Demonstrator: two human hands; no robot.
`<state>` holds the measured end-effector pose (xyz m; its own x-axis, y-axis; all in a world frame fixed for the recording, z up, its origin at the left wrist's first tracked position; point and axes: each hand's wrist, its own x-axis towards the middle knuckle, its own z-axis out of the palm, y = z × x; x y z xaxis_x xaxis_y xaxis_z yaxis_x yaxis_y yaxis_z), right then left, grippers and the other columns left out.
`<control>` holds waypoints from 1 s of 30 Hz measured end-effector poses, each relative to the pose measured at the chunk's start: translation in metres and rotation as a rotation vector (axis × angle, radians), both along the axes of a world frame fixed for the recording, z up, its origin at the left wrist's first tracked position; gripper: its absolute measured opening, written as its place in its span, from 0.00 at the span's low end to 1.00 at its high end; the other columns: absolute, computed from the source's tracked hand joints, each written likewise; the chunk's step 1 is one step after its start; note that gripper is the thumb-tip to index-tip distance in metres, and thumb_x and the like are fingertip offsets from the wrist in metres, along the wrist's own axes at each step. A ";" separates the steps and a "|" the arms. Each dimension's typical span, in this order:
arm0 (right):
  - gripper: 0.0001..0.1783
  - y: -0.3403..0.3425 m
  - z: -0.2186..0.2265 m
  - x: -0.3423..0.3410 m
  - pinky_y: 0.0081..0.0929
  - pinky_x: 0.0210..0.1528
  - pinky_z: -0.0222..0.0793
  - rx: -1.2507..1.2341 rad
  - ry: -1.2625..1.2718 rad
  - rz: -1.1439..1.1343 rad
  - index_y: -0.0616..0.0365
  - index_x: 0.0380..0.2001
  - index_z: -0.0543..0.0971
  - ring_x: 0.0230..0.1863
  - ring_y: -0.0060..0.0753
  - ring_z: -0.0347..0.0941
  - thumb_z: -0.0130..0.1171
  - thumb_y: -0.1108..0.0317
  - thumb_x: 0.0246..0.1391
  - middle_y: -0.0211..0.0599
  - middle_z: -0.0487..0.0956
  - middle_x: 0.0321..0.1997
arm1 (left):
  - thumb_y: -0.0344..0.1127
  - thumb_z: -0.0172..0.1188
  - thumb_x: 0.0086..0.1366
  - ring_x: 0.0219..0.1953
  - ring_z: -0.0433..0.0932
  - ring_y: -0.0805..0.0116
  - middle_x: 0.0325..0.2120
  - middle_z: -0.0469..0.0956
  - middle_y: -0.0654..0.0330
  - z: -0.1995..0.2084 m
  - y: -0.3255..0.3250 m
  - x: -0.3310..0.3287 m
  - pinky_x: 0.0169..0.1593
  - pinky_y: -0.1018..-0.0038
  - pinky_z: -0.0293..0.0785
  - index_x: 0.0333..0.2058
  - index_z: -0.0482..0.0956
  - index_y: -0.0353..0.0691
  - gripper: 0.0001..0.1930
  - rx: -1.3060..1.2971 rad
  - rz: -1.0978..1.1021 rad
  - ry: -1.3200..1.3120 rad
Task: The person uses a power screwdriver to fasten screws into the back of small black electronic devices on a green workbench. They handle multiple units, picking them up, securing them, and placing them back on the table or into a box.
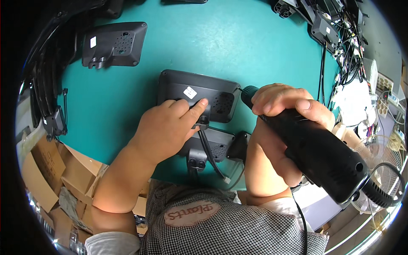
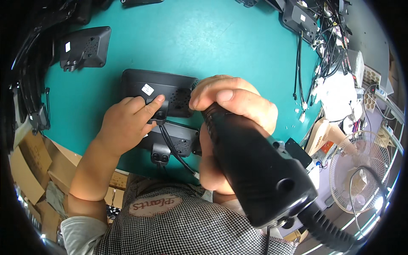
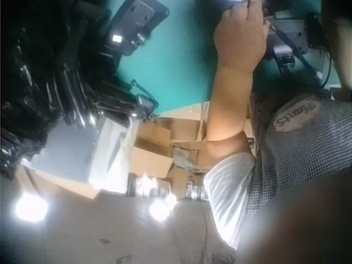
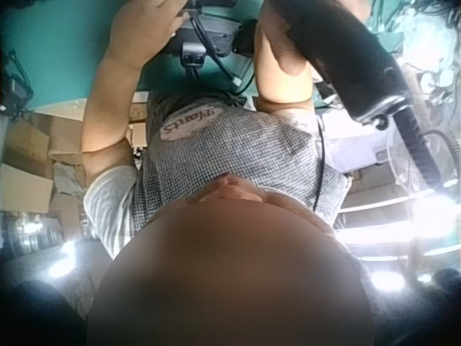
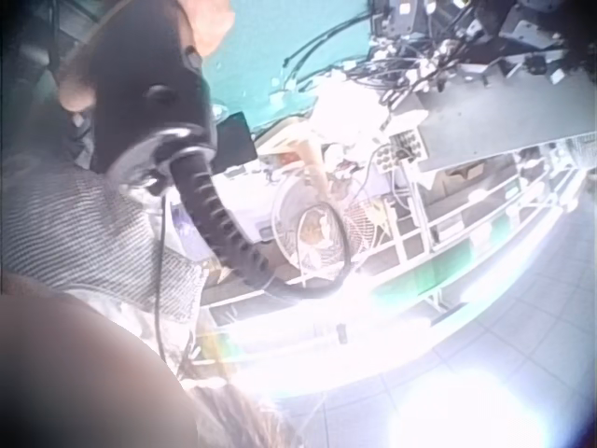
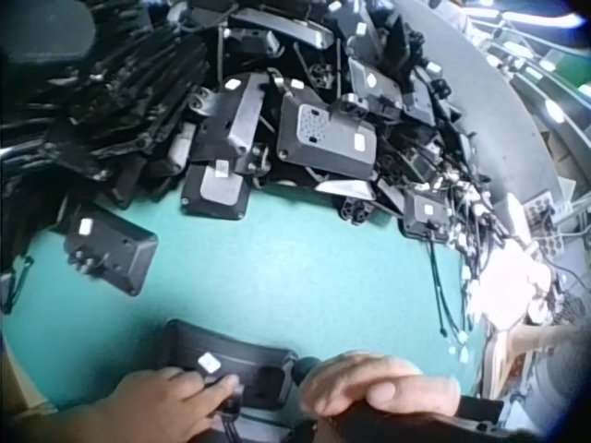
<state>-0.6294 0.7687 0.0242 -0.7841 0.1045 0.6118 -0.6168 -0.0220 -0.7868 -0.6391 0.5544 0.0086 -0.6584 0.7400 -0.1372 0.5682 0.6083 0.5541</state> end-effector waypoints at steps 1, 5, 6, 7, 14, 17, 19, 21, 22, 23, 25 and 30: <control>0.54 0.001 -0.001 0.000 0.33 0.24 0.70 0.003 -0.004 0.006 0.63 0.52 0.62 0.24 0.41 0.72 0.63 0.29 0.33 0.48 0.73 0.31 | 0.35 0.70 0.38 0.28 0.70 0.66 0.24 0.66 0.64 0.000 0.000 0.000 0.29 0.72 0.71 0.53 0.73 0.48 0.36 -0.004 -0.001 -0.001; 0.54 0.001 -0.002 -0.002 0.33 0.23 0.70 0.002 -0.010 0.044 0.63 0.51 0.61 0.24 0.40 0.71 0.64 0.29 0.33 0.47 0.72 0.31 | 0.35 0.70 0.38 0.28 0.70 0.66 0.24 0.66 0.64 -0.001 -0.001 0.001 0.29 0.72 0.71 0.53 0.73 0.48 0.36 -0.019 -0.007 0.000; 0.54 0.001 -0.001 -0.002 0.33 0.23 0.70 0.005 -0.013 0.055 0.63 0.51 0.61 0.24 0.39 0.71 0.63 0.29 0.33 0.47 0.72 0.31 | 0.35 0.71 0.38 0.28 0.70 0.66 0.24 0.66 0.64 -0.001 -0.001 0.001 0.29 0.72 0.71 0.53 0.73 0.48 0.36 -0.016 -0.002 0.002; 0.53 0.002 0.000 -0.002 0.33 0.23 0.70 0.013 -0.020 0.066 0.63 0.50 0.62 0.24 0.39 0.71 0.62 0.28 0.33 0.46 0.72 0.31 | 0.35 0.71 0.38 0.28 0.70 0.66 0.24 0.66 0.64 -0.002 -0.001 0.002 0.29 0.72 0.71 0.53 0.73 0.48 0.37 -0.013 0.003 0.005; 0.53 0.020 -0.009 -0.007 0.31 0.25 0.70 -0.200 0.015 0.053 0.60 0.51 0.65 0.25 0.36 0.72 0.53 0.22 0.37 0.44 0.74 0.31 | 0.34 0.71 0.38 0.28 0.70 0.65 0.24 0.66 0.64 -0.002 0.000 0.001 0.28 0.71 0.70 0.52 0.74 0.48 0.36 -0.007 0.002 -0.009; 0.53 0.025 -0.008 -0.002 0.31 0.26 0.70 -0.187 0.005 0.019 0.58 0.52 0.67 0.25 0.36 0.72 0.50 0.20 0.37 0.43 0.74 0.32 | 0.34 0.71 0.37 0.28 0.70 0.65 0.24 0.66 0.64 -0.003 0.000 0.003 0.28 0.71 0.70 0.52 0.74 0.49 0.36 0.020 0.029 0.013; 0.53 0.027 -0.004 -0.001 0.32 0.27 0.70 -0.186 -0.004 0.000 0.56 0.52 0.67 0.26 0.36 0.73 0.49 0.20 0.37 0.42 0.74 0.33 | 0.33 0.71 0.37 0.28 0.70 0.65 0.24 0.66 0.64 -0.003 0.000 0.003 0.28 0.71 0.70 0.52 0.74 0.49 0.36 0.018 0.030 0.015; 0.52 0.026 0.000 0.001 0.33 0.27 0.70 -0.207 -0.013 -0.013 0.55 0.52 0.68 0.26 0.36 0.73 0.48 0.20 0.38 0.41 0.75 0.33 | 0.33 0.71 0.37 0.28 0.70 0.65 0.24 0.66 0.64 -0.003 0.000 0.002 0.28 0.71 0.70 0.52 0.74 0.49 0.37 0.020 0.028 0.015; 0.52 0.027 0.002 0.002 0.33 0.28 0.70 -0.201 -0.017 -0.018 0.55 0.52 0.68 0.26 0.36 0.73 0.48 0.20 0.38 0.40 0.75 0.34 | 0.33 0.71 0.37 0.28 0.70 0.65 0.24 0.66 0.64 -0.003 0.000 0.002 0.28 0.71 0.70 0.52 0.74 0.49 0.37 0.022 0.024 0.014; 0.52 0.027 0.004 0.003 0.33 0.28 0.70 -0.195 -0.021 -0.023 0.54 0.52 0.68 0.26 0.36 0.73 0.48 0.20 0.38 0.40 0.75 0.34 | 0.33 0.71 0.37 0.28 0.70 0.65 0.24 0.66 0.64 -0.003 0.001 0.002 0.28 0.71 0.70 0.52 0.74 0.49 0.37 0.024 0.021 0.013; 0.51 0.026 0.004 0.003 0.33 0.28 0.70 -0.195 -0.026 -0.031 0.54 0.52 0.68 0.26 0.36 0.73 0.47 0.20 0.39 0.40 0.75 0.34 | 0.33 0.71 0.37 0.28 0.70 0.65 0.24 0.65 0.63 -0.003 0.000 0.002 0.28 0.71 0.70 0.52 0.74 0.49 0.37 0.018 0.025 0.010; 0.51 0.024 0.000 0.005 0.33 0.28 0.70 -0.212 -0.027 -0.063 0.54 0.52 0.69 0.25 0.36 0.73 0.46 0.19 0.39 0.39 0.75 0.32 | 0.33 0.71 0.37 0.27 0.69 0.65 0.24 0.65 0.63 -0.004 0.000 0.003 0.29 0.70 0.70 0.52 0.74 0.50 0.36 0.015 0.032 0.015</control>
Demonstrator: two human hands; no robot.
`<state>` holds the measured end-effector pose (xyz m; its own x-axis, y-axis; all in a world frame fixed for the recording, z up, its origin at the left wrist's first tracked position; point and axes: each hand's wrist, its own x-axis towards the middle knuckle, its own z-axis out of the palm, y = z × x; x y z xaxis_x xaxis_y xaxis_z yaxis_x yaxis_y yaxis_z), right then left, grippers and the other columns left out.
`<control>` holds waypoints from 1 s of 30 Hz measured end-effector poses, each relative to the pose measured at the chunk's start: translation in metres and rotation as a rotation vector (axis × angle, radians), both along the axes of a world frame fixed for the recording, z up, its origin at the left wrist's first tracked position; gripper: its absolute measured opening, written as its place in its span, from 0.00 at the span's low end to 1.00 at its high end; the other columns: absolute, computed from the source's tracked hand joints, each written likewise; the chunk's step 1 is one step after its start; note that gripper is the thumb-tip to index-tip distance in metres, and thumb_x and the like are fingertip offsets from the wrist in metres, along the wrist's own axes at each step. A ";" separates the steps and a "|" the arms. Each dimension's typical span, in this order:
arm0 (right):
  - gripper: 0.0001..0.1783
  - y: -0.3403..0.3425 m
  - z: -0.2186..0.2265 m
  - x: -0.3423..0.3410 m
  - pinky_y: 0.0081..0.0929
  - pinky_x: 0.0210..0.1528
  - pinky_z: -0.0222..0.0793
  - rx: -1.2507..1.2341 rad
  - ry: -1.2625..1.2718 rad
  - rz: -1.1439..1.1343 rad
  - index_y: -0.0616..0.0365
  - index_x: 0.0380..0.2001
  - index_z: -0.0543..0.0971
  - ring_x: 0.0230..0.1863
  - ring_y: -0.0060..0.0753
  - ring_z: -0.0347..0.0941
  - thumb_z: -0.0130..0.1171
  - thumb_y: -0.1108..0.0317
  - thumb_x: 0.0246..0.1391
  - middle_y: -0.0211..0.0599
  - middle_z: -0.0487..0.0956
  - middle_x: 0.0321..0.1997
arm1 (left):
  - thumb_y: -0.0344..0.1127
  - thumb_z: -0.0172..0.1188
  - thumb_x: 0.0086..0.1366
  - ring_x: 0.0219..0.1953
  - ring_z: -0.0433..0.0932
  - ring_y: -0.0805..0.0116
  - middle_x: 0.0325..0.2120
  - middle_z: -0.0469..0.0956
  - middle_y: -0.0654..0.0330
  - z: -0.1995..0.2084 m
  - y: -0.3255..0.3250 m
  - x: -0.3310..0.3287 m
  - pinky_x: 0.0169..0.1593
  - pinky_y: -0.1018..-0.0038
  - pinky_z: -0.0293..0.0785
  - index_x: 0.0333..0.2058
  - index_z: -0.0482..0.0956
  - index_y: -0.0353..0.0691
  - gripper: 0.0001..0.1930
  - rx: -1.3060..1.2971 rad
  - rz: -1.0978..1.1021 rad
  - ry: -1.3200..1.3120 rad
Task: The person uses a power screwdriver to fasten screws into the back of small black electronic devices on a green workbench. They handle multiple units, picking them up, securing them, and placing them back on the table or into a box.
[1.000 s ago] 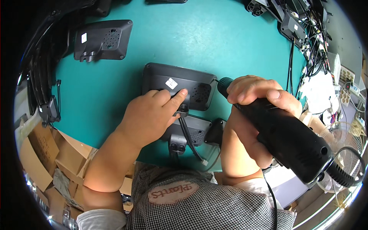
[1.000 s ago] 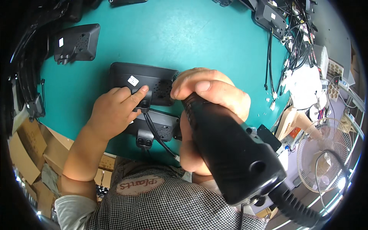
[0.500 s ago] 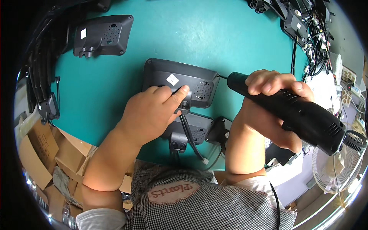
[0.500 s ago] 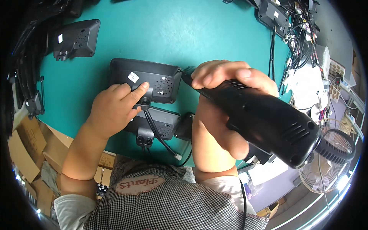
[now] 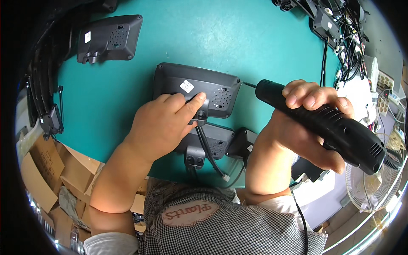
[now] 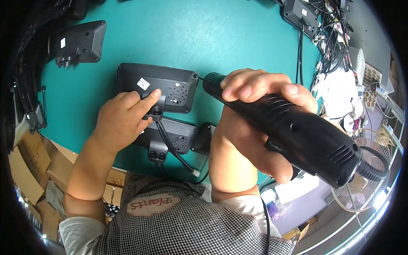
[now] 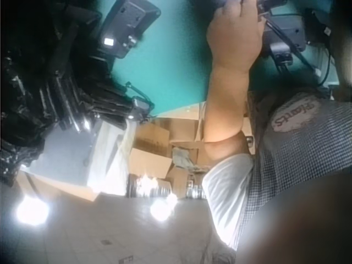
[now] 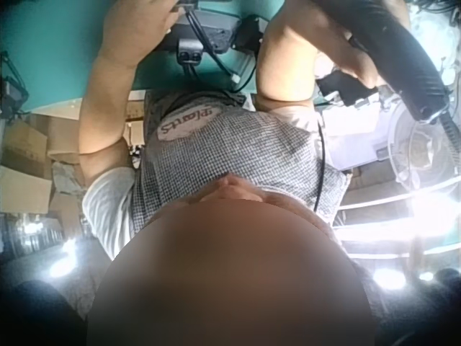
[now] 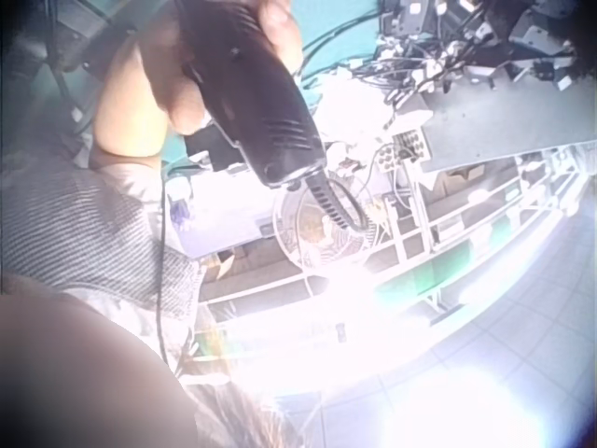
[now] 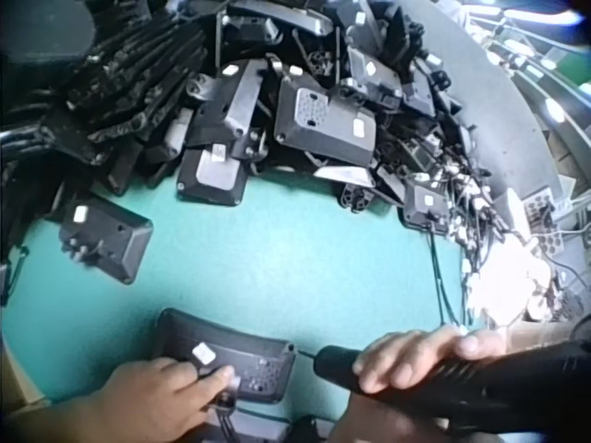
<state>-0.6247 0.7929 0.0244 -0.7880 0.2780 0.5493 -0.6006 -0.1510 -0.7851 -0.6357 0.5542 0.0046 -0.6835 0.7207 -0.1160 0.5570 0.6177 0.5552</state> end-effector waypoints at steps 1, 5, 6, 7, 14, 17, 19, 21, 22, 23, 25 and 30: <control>0.51 0.000 0.000 0.000 0.33 0.27 0.70 -0.001 -0.004 -0.008 0.54 0.51 0.69 0.25 0.36 0.73 0.46 0.19 0.39 0.38 0.75 0.32 | 0.33 0.71 0.37 0.27 0.69 0.65 0.24 0.65 0.63 0.001 0.000 0.000 0.29 0.70 0.70 0.52 0.74 0.50 0.36 -0.003 0.000 -0.004; 0.52 0.001 0.000 0.001 0.33 0.26 0.70 0.005 -0.016 -0.035 0.53 0.51 0.69 0.24 0.36 0.72 0.44 0.18 0.38 0.38 0.75 0.31 | 0.33 0.71 0.37 0.27 0.69 0.65 0.24 0.65 0.63 0.001 0.001 -0.001 0.30 0.70 0.70 0.52 0.74 0.49 0.36 -0.002 -0.001 -0.009; 0.52 0.002 0.000 0.001 0.33 0.26 0.70 0.007 -0.018 -0.039 0.53 0.51 0.69 0.24 0.36 0.72 0.43 0.18 0.38 0.38 0.75 0.31 | 0.33 0.71 0.37 0.27 0.69 0.65 0.24 0.65 0.63 0.001 0.001 -0.001 0.29 0.70 0.70 0.52 0.74 0.49 0.36 -0.003 0.001 -0.009; 0.52 0.002 -0.002 0.001 0.33 0.26 0.70 0.004 -0.017 -0.034 0.53 0.51 0.69 0.24 0.36 0.72 0.43 0.18 0.38 0.38 0.75 0.31 | 0.33 0.71 0.37 0.27 0.69 0.65 0.24 0.65 0.63 0.001 0.001 -0.001 0.29 0.70 0.70 0.52 0.74 0.49 0.36 -0.004 0.002 -0.010; 0.51 0.004 -0.003 0.003 0.32 0.28 0.70 -0.006 -0.048 -0.003 0.52 0.51 0.70 0.25 0.36 0.73 0.44 0.18 0.38 0.38 0.75 0.32 | 0.38 0.68 0.45 0.29 0.72 0.68 0.26 0.69 0.65 0.003 -0.001 -0.004 0.28 0.75 0.73 0.51 0.74 0.47 0.30 -0.041 -0.061 0.026; 0.51 0.005 -0.005 0.004 0.32 0.28 0.70 -0.024 -0.065 0.010 0.51 0.51 0.70 0.25 0.36 0.73 0.44 0.18 0.37 0.38 0.76 0.32 | 0.34 0.71 0.37 0.27 0.69 0.66 0.23 0.65 0.64 0.001 0.001 0.000 0.29 0.71 0.69 0.52 0.74 0.50 0.36 -0.012 0.009 -0.006; 0.51 0.005 -0.008 0.004 0.32 0.28 0.69 -0.034 -0.074 0.007 0.50 0.50 0.70 0.25 0.36 0.73 0.44 0.17 0.37 0.38 0.76 0.32 | 0.34 0.71 0.37 0.27 0.69 0.66 0.23 0.65 0.64 0.000 0.001 0.000 0.29 0.71 0.69 0.52 0.74 0.50 0.36 -0.002 0.011 0.002; 0.51 0.005 -0.011 0.002 0.32 0.28 0.69 -0.038 -0.080 -0.002 0.50 0.50 0.71 0.25 0.36 0.73 0.44 0.17 0.36 0.38 0.76 0.31 | 0.33 0.71 0.37 0.27 0.69 0.66 0.23 0.65 0.64 0.000 0.001 0.000 0.29 0.71 0.69 0.51 0.74 0.50 0.36 0.003 0.008 0.003; 0.51 0.005 -0.012 0.002 0.32 0.28 0.69 -0.040 -0.082 -0.005 0.50 0.49 0.71 0.25 0.36 0.73 0.44 0.17 0.36 0.38 0.76 0.31 | 0.33 0.71 0.37 0.27 0.69 0.66 0.23 0.65 0.64 0.001 0.001 -0.001 0.29 0.71 0.69 0.51 0.74 0.50 0.36 0.002 0.003 0.001; 0.51 0.005 -0.011 0.001 0.32 0.28 0.69 -0.041 -0.084 -0.007 0.50 0.49 0.71 0.25 0.36 0.73 0.44 0.17 0.36 0.38 0.76 0.31 | 0.33 0.71 0.37 0.27 0.69 0.66 0.23 0.65 0.64 0.001 0.001 -0.002 0.29 0.71 0.69 0.51 0.74 0.50 0.36 0.001 -0.001 -0.002; 0.51 0.005 -0.010 0.000 0.33 0.28 0.69 -0.044 -0.083 -0.012 0.49 0.49 0.71 0.25 0.36 0.73 0.43 0.16 0.36 0.38 0.76 0.30 | 0.33 0.71 0.36 0.27 0.69 0.66 0.23 0.65 0.64 0.001 0.001 -0.002 0.29 0.71 0.69 0.51 0.74 0.49 0.36 -0.004 -0.004 -0.006; 0.51 0.004 -0.011 -0.003 0.33 0.28 0.70 -0.074 -0.072 -0.023 0.50 0.49 0.71 0.24 0.36 0.73 0.41 0.16 0.37 0.38 0.76 0.30 | 0.32 0.71 0.36 0.27 0.69 0.66 0.23 0.65 0.64 -0.001 0.001 -0.001 0.30 0.71 0.70 0.52 0.74 0.49 0.37 0.013 -0.003 -0.001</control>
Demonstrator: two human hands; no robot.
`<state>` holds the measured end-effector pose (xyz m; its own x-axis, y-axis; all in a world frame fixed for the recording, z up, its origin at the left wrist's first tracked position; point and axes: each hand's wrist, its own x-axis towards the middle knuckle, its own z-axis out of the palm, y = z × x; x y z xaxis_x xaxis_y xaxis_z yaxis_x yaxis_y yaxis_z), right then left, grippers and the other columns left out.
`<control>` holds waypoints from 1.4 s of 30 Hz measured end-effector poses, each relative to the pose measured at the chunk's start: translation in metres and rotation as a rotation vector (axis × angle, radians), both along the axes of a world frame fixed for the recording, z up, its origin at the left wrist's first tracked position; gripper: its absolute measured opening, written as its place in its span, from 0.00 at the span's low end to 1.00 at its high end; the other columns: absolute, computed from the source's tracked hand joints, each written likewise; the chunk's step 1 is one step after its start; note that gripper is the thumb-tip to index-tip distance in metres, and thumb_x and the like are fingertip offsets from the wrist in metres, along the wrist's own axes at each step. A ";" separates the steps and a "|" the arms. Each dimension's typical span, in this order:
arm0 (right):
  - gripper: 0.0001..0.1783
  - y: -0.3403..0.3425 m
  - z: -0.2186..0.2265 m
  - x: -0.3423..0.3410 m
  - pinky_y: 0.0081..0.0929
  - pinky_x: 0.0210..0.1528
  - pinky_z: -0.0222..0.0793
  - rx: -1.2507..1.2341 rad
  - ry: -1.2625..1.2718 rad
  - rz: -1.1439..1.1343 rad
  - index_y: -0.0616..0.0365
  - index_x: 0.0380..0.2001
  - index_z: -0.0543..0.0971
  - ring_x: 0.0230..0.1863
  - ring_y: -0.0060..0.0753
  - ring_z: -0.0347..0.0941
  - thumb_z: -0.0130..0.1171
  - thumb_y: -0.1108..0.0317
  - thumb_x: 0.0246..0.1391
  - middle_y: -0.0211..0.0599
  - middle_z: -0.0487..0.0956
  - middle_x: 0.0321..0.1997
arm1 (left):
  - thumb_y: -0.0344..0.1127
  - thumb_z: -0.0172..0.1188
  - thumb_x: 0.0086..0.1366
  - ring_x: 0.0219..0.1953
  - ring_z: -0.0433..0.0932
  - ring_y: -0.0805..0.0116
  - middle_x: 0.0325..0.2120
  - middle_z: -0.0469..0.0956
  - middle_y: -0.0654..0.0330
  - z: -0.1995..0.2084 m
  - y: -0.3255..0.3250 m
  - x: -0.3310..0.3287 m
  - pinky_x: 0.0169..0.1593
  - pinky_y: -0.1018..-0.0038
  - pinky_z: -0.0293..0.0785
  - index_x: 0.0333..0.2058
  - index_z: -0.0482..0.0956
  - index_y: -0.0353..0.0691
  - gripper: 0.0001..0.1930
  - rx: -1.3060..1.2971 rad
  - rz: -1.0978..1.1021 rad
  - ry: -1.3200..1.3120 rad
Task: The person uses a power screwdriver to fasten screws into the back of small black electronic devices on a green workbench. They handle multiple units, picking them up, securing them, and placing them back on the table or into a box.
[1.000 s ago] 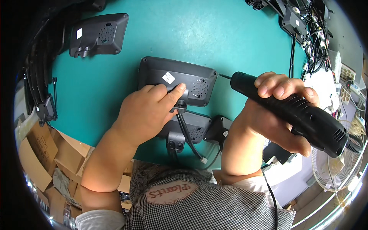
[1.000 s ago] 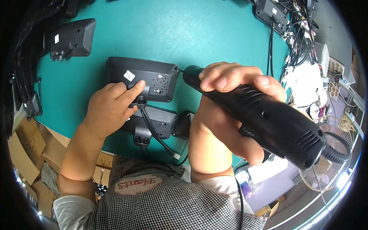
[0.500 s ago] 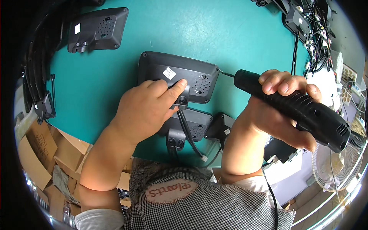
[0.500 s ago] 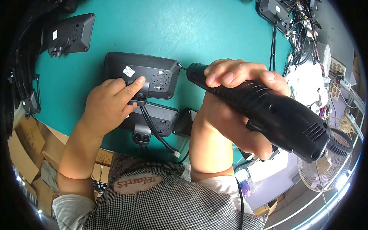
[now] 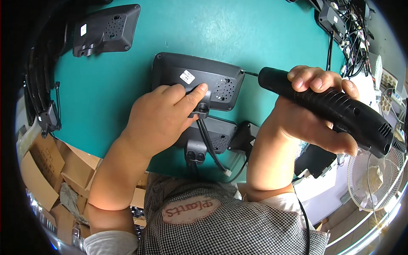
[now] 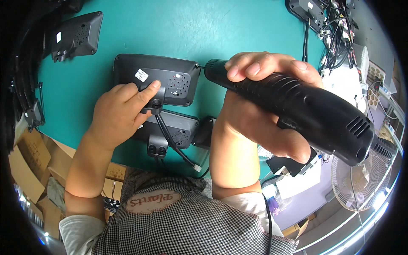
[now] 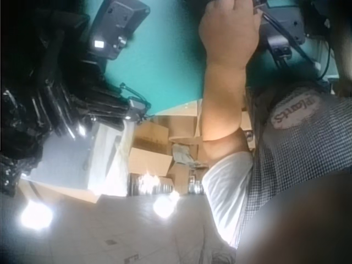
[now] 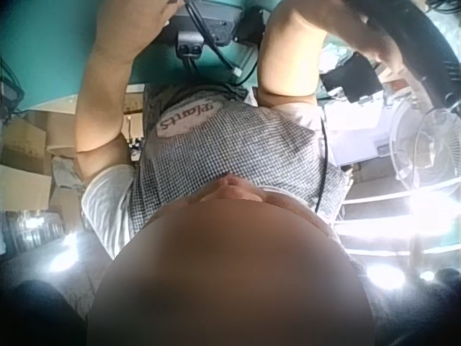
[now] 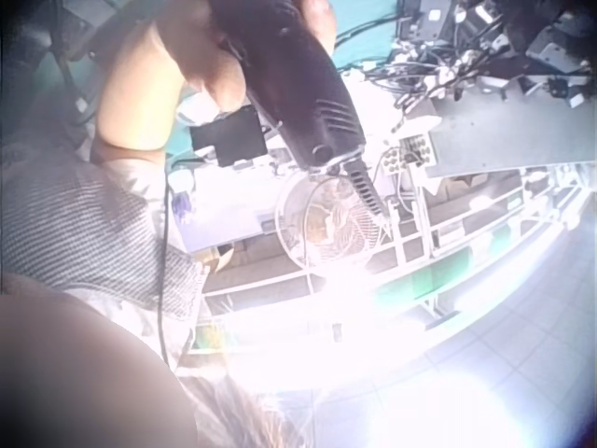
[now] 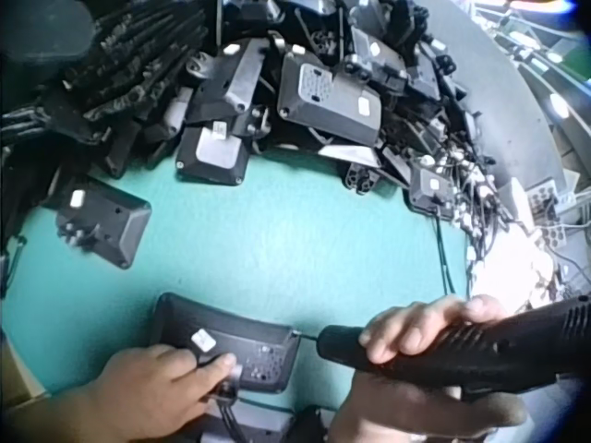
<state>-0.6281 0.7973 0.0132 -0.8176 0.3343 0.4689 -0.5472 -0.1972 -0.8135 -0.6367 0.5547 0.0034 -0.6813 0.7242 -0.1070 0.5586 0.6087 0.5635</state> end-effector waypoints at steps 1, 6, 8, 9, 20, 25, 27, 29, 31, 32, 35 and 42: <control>0.51 -0.001 0.001 0.000 0.33 0.28 0.70 0.006 0.003 0.001 0.50 0.49 0.71 0.24 0.36 0.73 0.41 0.16 0.37 0.38 0.76 0.30 | 0.32 0.71 0.36 0.27 0.69 0.65 0.23 0.65 0.64 0.000 0.000 0.000 0.30 0.71 0.70 0.52 0.74 0.50 0.37 0.005 -0.001 0.002; 0.50 0.000 0.001 -0.001 0.32 0.28 0.70 0.024 0.009 0.028 0.50 0.49 0.71 0.25 0.36 0.73 0.42 0.17 0.38 0.39 0.77 0.31 | 0.32 0.71 0.36 0.27 0.69 0.65 0.23 0.65 0.64 0.000 0.000 0.000 0.30 0.71 0.70 0.51 0.74 0.50 0.37 -0.001 0.006 -0.003; 0.51 0.002 0.002 0.000 0.32 0.29 0.70 0.020 0.000 0.034 0.49 0.50 0.71 0.25 0.36 0.73 0.42 0.17 0.37 0.39 0.77 0.32 | 0.32 0.71 0.36 0.26 0.69 0.66 0.23 0.65 0.64 0.000 0.000 -0.001 0.30 0.71 0.70 0.51 0.74 0.50 0.36 0.001 0.009 -0.014; 0.51 0.002 0.002 0.001 0.32 0.29 0.70 0.015 -0.003 0.039 0.49 0.50 0.71 0.26 0.36 0.73 0.42 0.17 0.37 0.39 0.77 0.32 | 0.32 0.71 0.36 0.26 0.69 0.66 0.23 0.65 0.64 0.001 0.000 -0.001 0.29 0.71 0.70 0.51 0.74 0.50 0.36 -0.002 0.006 -0.011; 0.51 -0.003 0.000 -0.003 0.32 0.25 0.69 -0.006 -0.028 -0.027 0.49 0.47 0.72 0.23 0.35 0.72 0.44 0.16 0.35 0.38 0.76 0.29 | 0.32 0.71 0.36 0.26 0.69 0.65 0.23 0.65 0.64 0.000 0.000 0.000 0.29 0.70 0.69 0.52 0.74 0.50 0.37 -0.011 0.002 -0.014; 0.52 -0.010 0.000 -0.012 0.30 0.22 0.68 0.050 -0.014 -0.023 0.52 0.45 0.71 0.22 0.34 0.71 0.44 0.15 0.32 0.40 0.75 0.25 | 0.32 0.71 0.36 0.26 0.68 0.65 0.23 0.64 0.64 -0.001 -0.001 0.000 0.29 0.70 0.69 0.53 0.73 0.50 0.37 0.007 0.000 -0.002; 0.53 -0.012 -0.001 -0.014 0.29 0.21 0.68 0.078 -0.010 -0.004 0.54 0.45 0.71 0.22 0.34 0.71 0.45 0.15 0.31 0.41 0.74 0.25 | 0.32 0.71 0.36 0.26 0.68 0.65 0.23 0.64 0.64 -0.001 -0.001 0.001 0.29 0.70 0.69 0.53 0.73 0.50 0.38 0.005 -0.008 0.005; 0.54 -0.013 -0.003 -0.015 0.30 0.21 0.70 0.086 0.002 0.031 0.56 0.44 0.71 0.22 0.34 0.71 0.47 0.16 0.29 0.43 0.74 0.25 | 0.32 0.71 0.36 0.25 0.68 0.65 0.23 0.63 0.64 -0.001 -0.001 0.001 0.29 0.70 0.68 0.53 0.73 0.50 0.38 -0.002 -0.016 0.010; 0.53 -0.016 -0.004 -0.016 0.30 0.22 0.71 0.089 0.022 0.056 0.57 0.44 0.70 0.23 0.35 0.71 0.50 0.18 0.30 0.43 0.74 0.25 | 0.32 0.70 0.37 0.25 0.68 0.66 0.23 0.63 0.64 0.000 -0.001 0.001 0.29 0.70 0.69 0.52 0.73 0.50 0.37 0.004 -0.017 0.015; 0.53 -0.014 -0.004 -0.016 0.30 0.23 0.72 0.108 0.027 0.071 0.58 0.44 0.70 0.23 0.35 0.71 0.51 0.19 0.30 0.43 0.74 0.26 | 0.32 0.70 0.37 0.25 0.68 0.66 0.23 0.63 0.64 0.001 0.000 0.001 0.29 0.70 0.69 0.52 0.73 0.50 0.37 0.007 -0.018 0.018; 0.52 -0.017 -0.009 -0.016 0.30 0.24 0.73 0.100 0.046 0.048 0.60 0.45 0.69 0.23 0.36 0.72 0.55 0.22 0.31 0.43 0.74 0.25 | 0.32 0.70 0.37 0.25 0.68 0.66 0.23 0.64 0.63 0.003 0.000 0.002 0.29 0.71 0.69 0.51 0.74 0.49 0.35 0.000 -0.006 0.013; 0.48 -0.024 -0.012 0.001 0.33 0.27 0.75 -0.077 0.092 -0.126 0.63 0.43 0.67 0.22 0.39 0.72 0.62 0.30 0.33 0.46 0.74 0.24 | 0.33 0.69 0.39 0.26 0.68 0.65 0.23 0.65 0.63 0.002 0.001 0.005 0.29 0.70 0.68 0.51 0.75 0.48 0.34 0.005 0.017 0.051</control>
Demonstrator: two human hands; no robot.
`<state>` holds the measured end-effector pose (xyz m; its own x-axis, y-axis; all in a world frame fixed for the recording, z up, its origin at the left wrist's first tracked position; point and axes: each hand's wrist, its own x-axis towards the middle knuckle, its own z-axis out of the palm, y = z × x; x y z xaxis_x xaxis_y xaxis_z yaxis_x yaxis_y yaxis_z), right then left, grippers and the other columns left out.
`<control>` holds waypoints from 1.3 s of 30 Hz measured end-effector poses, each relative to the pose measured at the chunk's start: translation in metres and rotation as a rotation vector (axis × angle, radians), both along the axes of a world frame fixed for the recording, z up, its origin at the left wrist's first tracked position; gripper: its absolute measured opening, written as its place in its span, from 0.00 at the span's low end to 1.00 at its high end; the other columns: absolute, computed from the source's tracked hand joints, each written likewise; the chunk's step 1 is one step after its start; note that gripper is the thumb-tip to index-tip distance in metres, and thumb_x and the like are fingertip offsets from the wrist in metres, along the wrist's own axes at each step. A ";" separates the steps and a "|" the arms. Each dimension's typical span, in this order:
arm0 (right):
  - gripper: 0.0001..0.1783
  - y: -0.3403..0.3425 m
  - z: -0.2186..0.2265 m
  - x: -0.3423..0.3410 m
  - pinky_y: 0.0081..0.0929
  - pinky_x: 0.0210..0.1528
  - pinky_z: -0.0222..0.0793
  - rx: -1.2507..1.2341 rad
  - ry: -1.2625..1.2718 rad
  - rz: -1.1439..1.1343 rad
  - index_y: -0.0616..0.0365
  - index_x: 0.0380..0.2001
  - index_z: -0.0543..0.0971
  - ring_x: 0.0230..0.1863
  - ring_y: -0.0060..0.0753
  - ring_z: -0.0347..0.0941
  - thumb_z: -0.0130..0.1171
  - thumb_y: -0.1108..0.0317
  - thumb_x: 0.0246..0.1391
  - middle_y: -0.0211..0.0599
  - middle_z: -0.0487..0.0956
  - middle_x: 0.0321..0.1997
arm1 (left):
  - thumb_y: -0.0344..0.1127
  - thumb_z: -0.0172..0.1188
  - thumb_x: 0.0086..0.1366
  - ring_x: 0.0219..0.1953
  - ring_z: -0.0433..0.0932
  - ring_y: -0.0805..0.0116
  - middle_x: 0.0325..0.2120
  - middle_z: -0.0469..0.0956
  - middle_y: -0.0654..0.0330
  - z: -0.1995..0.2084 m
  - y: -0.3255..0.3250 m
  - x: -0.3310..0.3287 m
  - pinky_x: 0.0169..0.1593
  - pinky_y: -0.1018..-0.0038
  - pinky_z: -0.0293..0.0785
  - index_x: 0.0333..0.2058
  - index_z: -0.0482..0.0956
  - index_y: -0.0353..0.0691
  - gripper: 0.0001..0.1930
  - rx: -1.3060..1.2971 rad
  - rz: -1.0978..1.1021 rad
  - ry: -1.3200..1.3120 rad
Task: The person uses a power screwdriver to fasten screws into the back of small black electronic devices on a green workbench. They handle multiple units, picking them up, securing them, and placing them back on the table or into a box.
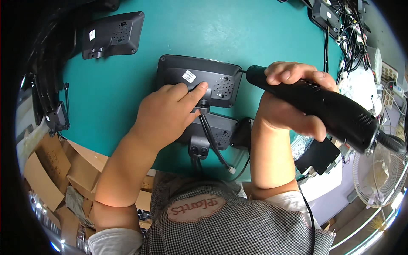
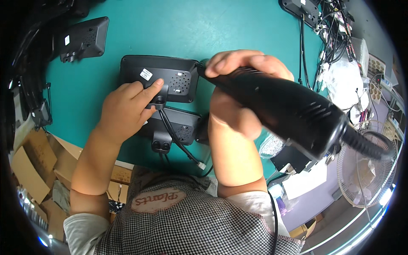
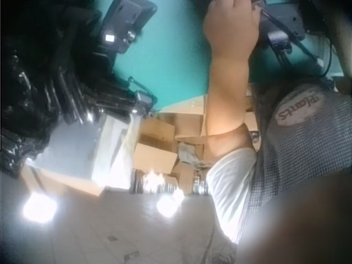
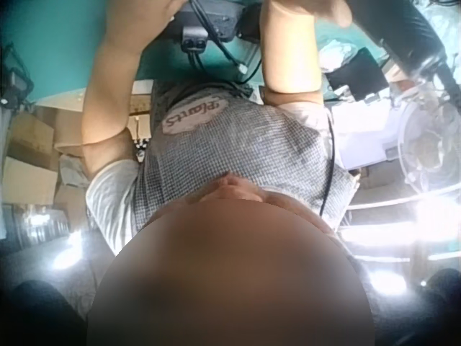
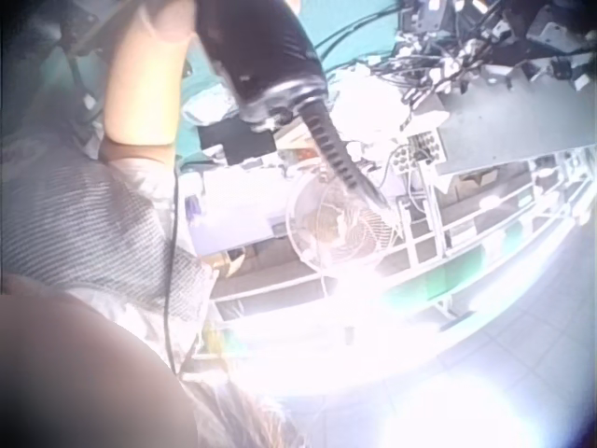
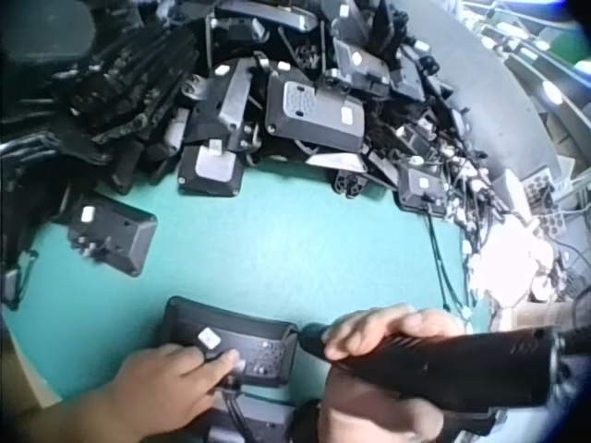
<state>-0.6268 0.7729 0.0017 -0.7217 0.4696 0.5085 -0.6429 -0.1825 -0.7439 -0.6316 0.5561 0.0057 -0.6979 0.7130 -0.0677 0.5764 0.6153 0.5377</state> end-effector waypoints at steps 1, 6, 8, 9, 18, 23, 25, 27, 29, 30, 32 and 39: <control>0.46 0.003 -0.002 0.002 0.34 0.28 0.74 -0.025 -0.028 -0.030 0.60 0.44 0.67 0.21 0.38 0.72 0.59 0.28 0.37 0.44 0.74 0.25 | 0.34 0.70 0.41 0.26 0.68 0.65 0.23 0.65 0.63 -0.001 0.000 0.000 0.29 0.71 0.68 0.51 0.74 0.48 0.33 0.006 -0.004 0.008; 0.45 0.013 0.021 0.007 0.33 0.28 0.72 -0.106 -0.124 -0.141 0.54 0.45 0.71 0.21 0.36 0.71 0.47 0.22 0.42 0.39 0.75 0.26 | 0.50 0.60 0.57 0.25 0.66 0.69 0.22 0.64 0.63 0.014 -0.007 -0.005 0.28 0.76 0.65 0.50 0.74 0.41 0.26 0.152 0.120 -0.244; 0.46 0.016 0.045 0.018 0.35 0.29 0.71 -0.185 -0.043 0.001 0.53 0.46 0.73 0.23 0.37 0.72 0.43 0.22 0.44 0.40 0.75 0.28 | 0.54 0.51 0.63 0.26 0.65 0.70 0.22 0.64 0.66 0.017 -0.016 0.001 0.28 0.77 0.65 0.50 0.73 0.37 0.27 0.520 0.313 -0.805; 0.46 0.013 0.061 0.024 0.37 0.31 0.71 -0.243 -0.034 0.085 0.52 0.48 0.74 0.24 0.37 0.72 0.41 0.22 0.46 0.40 0.75 0.29 | 0.56 0.47 0.66 0.26 0.65 0.71 0.23 0.64 0.67 0.017 -0.022 0.006 0.29 0.77 0.65 0.49 0.73 0.35 0.28 0.708 0.414 -1.081; 0.42 -0.022 0.099 0.044 0.34 0.34 0.67 -0.327 -0.018 0.350 0.61 0.49 0.70 0.28 0.35 0.71 0.51 0.31 0.46 0.39 0.73 0.33 | 0.62 0.27 0.69 0.54 0.69 0.61 0.54 0.69 0.50 0.046 0.007 0.032 0.57 0.66 0.66 0.59 0.60 0.29 0.39 1.221 0.479 -1.608; 0.49 -0.034 0.083 0.039 0.40 0.31 0.72 -0.350 0.038 0.329 0.61 0.53 0.66 0.26 0.41 0.73 0.46 0.25 0.46 0.46 0.74 0.34 | 0.57 0.29 0.71 0.49 0.72 0.64 0.51 0.70 0.50 0.052 0.009 0.041 0.54 0.66 0.69 0.58 0.60 0.29 0.35 1.243 0.480 -1.640; 0.49 -0.037 0.080 0.040 0.38 0.29 0.72 -0.348 0.020 0.303 0.60 0.53 0.67 0.25 0.40 0.73 0.44 0.24 0.46 0.45 0.74 0.33 | 0.52 0.33 0.71 0.45 0.73 0.67 0.47 0.72 0.51 0.050 0.007 0.042 0.50 0.68 0.71 0.56 0.63 0.29 0.30 1.232 0.492 -1.611; 0.49 -0.036 0.082 0.043 0.38 0.29 0.72 -0.336 0.008 0.280 0.60 0.53 0.67 0.25 0.39 0.73 0.44 0.24 0.46 0.44 0.74 0.33 | 0.46 0.39 0.72 0.40 0.74 0.70 0.40 0.75 0.54 0.040 0.002 0.043 0.44 0.71 0.73 0.52 0.67 0.30 0.24 1.200 0.478 -1.574; 0.49 -0.033 0.084 0.044 0.37 0.28 0.71 -0.351 -0.006 0.279 0.60 0.52 0.67 0.24 0.39 0.73 0.43 0.24 0.47 0.44 0.75 0.32 | 0.40 0.44 0.70 0.34 0.73 0.72 0.34 0.74 0.58 0.034 -0.005 0.042 0.38 0.75 0.72 0.46 0.70 0.33 0.16 1.065 0.497 -1.533; 0.48 -0.030 0.084 0.044 0.37 0.28 0.71 -0.339 -0.004 0.283 0.60 0.52 0.67 0.25 0.39 0.73 0.43 0.24 0.47 0.44 0.75 0.32 | 0.37 0.47 0.70 0.32 0.73 0.74 0.30 0.74 0.60 0.032 -0.006 0.042 0.36 0.77 0.71 0.43 0.72 0.34 0.12 0.998 0.503 -1.514; 0.48 -0.028 0.084 0.046 0.37 0.29 0.71 -0.332 -0.002 0.286 0.60 0.53 0.67 0.25 0.39 0.73 0.43 0.25 0.48 0.44 0.75 0.33 | 0.33 0.49 0.68 0.27 0.71 0.76 0.27 0.73 0.63 0.036 -0.004 0.041 0.32 0.80 0.69 0.40 0.72 0.36 0.08 0.957 0.569 -1.507; 0.47 -0.018 0.086 0.054 0.38 0.33 0.70 -0.344 0.005 0.325 0.60 0.54 0.67 0.26 0.38 0.72 0.44 0.26 0.48 0.44 0.74 0.34 | 0.33 0.50 0.68 0.21 0.62 0.82 0.23 0.70 0.66 0.030 0.005 0.048 0.24 0.84 0.60 0.33 0.73 0.37 0.07 1.008 0.484 -1.299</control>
